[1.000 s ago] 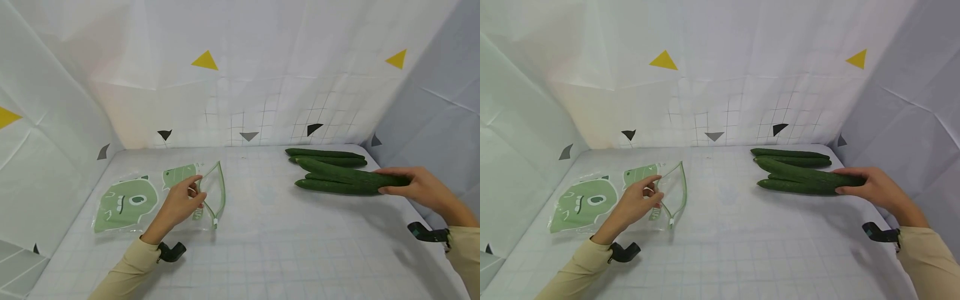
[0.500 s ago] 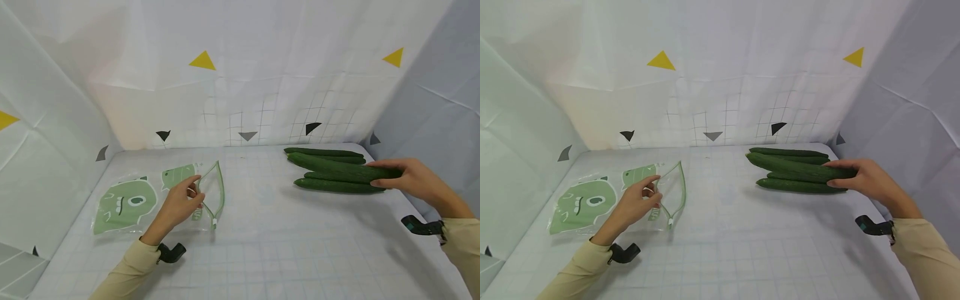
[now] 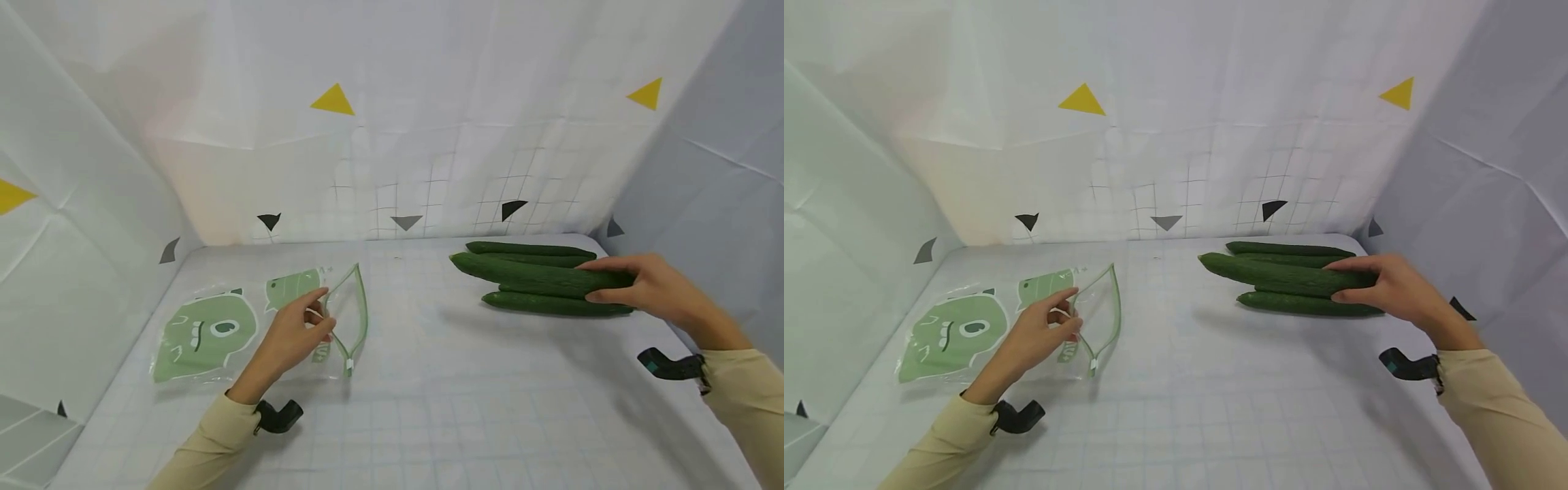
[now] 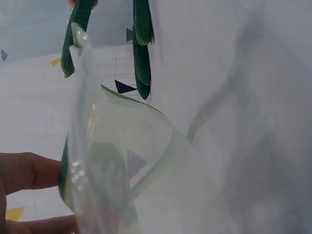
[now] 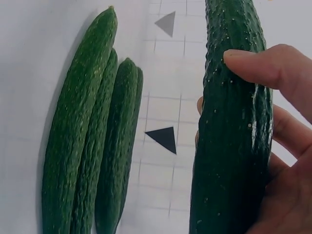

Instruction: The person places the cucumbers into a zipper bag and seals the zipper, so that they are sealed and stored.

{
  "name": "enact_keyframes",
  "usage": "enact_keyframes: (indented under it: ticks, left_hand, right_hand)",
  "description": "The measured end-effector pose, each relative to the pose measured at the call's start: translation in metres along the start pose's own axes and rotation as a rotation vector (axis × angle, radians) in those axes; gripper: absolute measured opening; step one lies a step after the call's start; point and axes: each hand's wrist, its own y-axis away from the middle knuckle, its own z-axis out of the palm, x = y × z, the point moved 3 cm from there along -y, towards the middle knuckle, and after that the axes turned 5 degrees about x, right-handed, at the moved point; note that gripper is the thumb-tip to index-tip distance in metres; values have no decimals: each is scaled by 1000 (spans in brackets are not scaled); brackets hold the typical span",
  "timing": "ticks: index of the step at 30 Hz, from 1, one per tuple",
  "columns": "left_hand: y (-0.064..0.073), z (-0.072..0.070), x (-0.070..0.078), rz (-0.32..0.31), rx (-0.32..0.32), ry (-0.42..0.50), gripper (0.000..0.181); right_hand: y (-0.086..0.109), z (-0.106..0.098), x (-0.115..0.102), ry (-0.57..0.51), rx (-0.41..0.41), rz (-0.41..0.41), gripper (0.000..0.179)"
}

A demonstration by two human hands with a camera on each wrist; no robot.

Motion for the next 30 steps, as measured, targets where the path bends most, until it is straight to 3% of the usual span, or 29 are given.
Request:
enact_keyframes:
  ticks: [10, 19, 30]
  left_hand:
    - [1, 1, 1, 11, 6, 5, 62]
    - [1, 0, 0, 23, 5, 8, 62]
    - [0, 1, -3, 24, 9, 27, 61]
  right_hand:
    - [-10, 10, -16, -19, -33, -5, 53]
    - [-18, 20, -26, -31, -15, -80, 52]
    - [-24, 31, -37, -69, -70, -72, 54]
